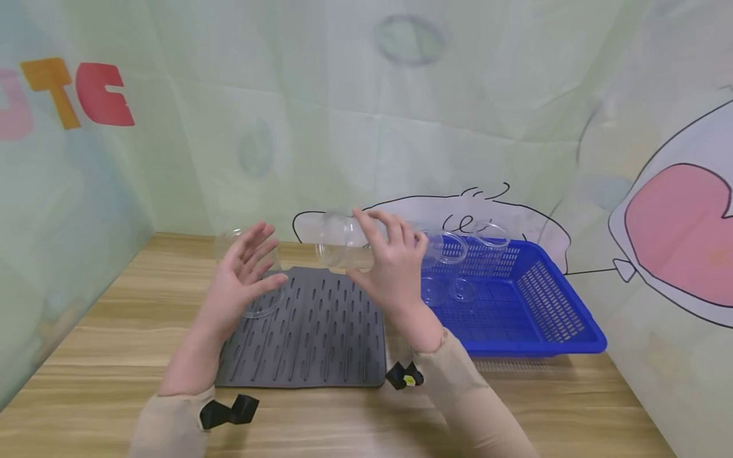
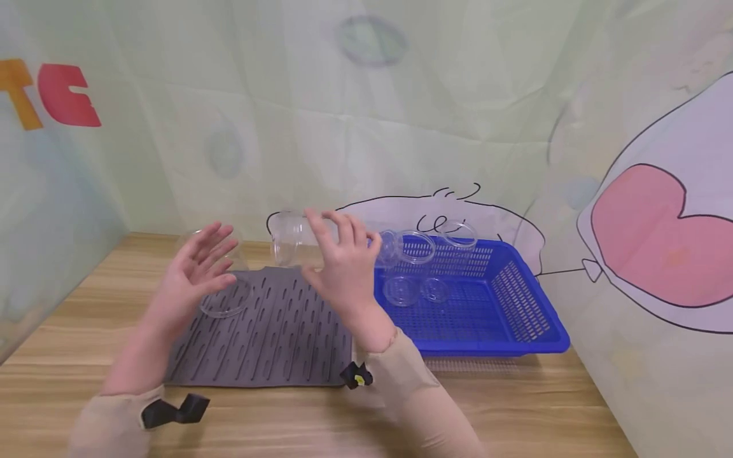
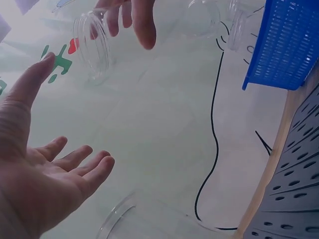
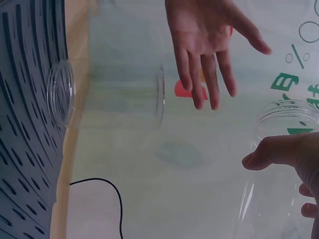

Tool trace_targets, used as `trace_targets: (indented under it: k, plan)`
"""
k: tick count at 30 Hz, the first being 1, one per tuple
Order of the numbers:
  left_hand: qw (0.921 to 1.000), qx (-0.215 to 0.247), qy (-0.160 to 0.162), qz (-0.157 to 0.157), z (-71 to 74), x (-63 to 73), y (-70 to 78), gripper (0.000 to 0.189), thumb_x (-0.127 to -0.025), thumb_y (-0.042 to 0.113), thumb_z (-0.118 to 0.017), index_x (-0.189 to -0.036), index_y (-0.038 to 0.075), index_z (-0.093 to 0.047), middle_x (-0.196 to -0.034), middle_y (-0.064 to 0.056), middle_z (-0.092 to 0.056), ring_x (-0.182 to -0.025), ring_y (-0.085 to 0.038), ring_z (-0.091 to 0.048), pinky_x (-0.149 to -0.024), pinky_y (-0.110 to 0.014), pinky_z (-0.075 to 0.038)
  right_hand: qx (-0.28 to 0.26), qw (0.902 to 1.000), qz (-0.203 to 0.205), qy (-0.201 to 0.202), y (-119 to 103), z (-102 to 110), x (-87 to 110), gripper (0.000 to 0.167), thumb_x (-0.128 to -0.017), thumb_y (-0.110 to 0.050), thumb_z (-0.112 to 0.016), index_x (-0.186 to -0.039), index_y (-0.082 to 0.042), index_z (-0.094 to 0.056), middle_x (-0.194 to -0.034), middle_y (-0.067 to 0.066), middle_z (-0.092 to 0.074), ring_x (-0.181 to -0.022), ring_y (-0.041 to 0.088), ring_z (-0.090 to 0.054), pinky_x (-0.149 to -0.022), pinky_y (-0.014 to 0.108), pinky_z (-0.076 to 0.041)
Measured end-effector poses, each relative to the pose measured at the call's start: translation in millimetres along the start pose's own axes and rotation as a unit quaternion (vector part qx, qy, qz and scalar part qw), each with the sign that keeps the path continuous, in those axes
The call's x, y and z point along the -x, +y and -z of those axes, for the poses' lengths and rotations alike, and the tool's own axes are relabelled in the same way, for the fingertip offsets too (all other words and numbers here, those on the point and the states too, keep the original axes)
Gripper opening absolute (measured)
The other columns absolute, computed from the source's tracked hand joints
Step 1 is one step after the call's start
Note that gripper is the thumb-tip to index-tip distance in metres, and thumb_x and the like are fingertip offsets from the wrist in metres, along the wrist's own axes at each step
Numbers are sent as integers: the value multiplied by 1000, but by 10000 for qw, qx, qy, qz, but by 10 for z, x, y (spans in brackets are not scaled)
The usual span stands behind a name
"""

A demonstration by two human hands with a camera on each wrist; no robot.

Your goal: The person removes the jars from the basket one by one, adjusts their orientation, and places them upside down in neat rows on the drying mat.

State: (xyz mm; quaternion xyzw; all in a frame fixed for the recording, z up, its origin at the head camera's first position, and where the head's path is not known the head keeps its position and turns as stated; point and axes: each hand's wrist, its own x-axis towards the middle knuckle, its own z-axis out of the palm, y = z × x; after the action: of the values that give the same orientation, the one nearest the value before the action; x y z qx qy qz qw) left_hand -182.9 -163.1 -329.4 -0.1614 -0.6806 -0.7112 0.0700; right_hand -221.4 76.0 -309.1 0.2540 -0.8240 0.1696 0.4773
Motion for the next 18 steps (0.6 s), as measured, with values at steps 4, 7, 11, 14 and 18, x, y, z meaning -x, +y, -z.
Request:
trace_targets:
  k: [4, 7, 11, 14, 18]
  plan:
    - [9996, -98, -219, 117, -96, -14, -29, 88, -87, -3, -68, -156, 11, -17, -162, -12, -20, -148, -34, -23, -112, -19, -39, 361, 9990, 261, -69, -108, -90, 93, 79, -57, -23, -87, -131, -20, -60, -123, 6, -59, -112, 26, -51, -81, 49, -39]
    - [9988, -260, -363, 199, -157, -24, -65, 89, -87, -1, -69, -157, 12, -16, -162, -11, -21, -147, -34, -25, -111, -20, -40, 597, 9974, 379, -110, -170, -149, 146, 76, -58, -23, -86, -130, -23, -62, -122, 4, -61, -110, 24, -53, -81, 46, -39]
    - [9978, -421, -460, 217, -214, -32, -101, 89, -87, 0, -69, -157, 12, -16, -161, -11, -24, -146, -35, -28, -116, -35, -38, 824, 9951, 523, -168, -230, -211, 200, 76, -56, -24, -88, -127, -24, -64, -120, 3, -63, -109, 23, -55, -82, 44, -41]
    - [9976, -468, -454, 227, -239, -44, -119, 88, -85, 1, -71, -156, 11, -19, -161, -13, -26, -145, -38, -29, -116, -54, -33, 911, 9938, 592, -249, -260, -237, 233, 77, -54, -26, -90, -127, -25, -64, -119, 2, -63, -108, 22, -55, -82, 43, -41]
    - [9970, -538, -433, 338, -250, -60, -152, 85, -86, 2, -70, -155, 10, -22, -160, -13, -27, -145, -40, -27, -114, -62, -31, 934, 9929, 612, -414, -287, -250, 269, 80, -54, -29, -91, -128, -25, -63, -120, 2, -62, -108, 21, -54, -83, 41, -40]
